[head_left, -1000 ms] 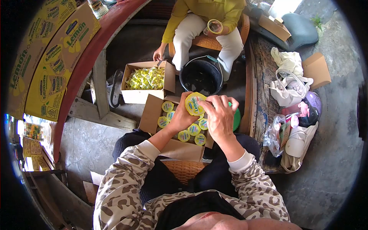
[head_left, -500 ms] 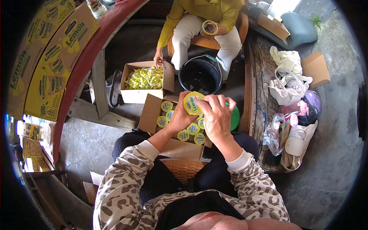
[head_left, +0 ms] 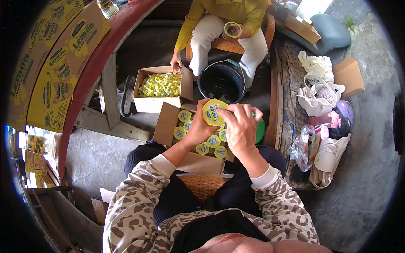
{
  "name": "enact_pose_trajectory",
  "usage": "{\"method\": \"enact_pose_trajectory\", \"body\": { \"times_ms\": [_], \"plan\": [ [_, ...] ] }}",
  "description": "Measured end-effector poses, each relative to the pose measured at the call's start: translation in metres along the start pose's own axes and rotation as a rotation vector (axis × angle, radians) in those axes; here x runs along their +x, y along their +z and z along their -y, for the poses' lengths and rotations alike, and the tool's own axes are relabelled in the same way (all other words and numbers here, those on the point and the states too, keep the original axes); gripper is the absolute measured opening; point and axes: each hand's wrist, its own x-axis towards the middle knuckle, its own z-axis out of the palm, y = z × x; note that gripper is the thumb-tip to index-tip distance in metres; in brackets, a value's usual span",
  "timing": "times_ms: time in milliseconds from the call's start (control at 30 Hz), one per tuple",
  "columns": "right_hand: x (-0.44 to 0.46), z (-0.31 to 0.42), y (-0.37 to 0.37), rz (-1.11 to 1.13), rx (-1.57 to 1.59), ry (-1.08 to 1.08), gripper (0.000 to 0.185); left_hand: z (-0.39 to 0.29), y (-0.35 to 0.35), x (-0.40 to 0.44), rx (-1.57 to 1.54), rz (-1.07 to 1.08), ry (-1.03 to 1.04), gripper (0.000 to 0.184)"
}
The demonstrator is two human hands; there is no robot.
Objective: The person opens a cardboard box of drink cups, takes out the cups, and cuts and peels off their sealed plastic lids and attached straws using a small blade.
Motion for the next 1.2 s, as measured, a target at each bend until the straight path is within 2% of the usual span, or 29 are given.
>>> {"method": "enact_pose_trajectory", "body": {
  "times_ms": [567, 633, 867, 1200],
  "plan": [
    [0.003, -0.001, -0.002, 0.03, -0.055, 0.006, 0.021, 0.001, 0.001, 0.001, -0.054, -0.035, -0.021, 0.071],
    [0.003, -0.004, -0.002, 0.03, -0.075, 0.01, 0.021, 0.0, -0.001, 0.002, -0.096, -0.019, -0.067, 0.076],
    [0.006, -0.01, -0.005, 0.004, -0.098, 0.037, 0.019, 0.004, -0.007, 0.005, -0.064, -0.083, -0.014, 0.071],
    [0.012, -0.016, -0.017, -0.039, -0.054, 0.039, 0.023, 0.001, -0.011, 0.006, -0.124, -0.013, -0.044, 0.072]
  ]
}}
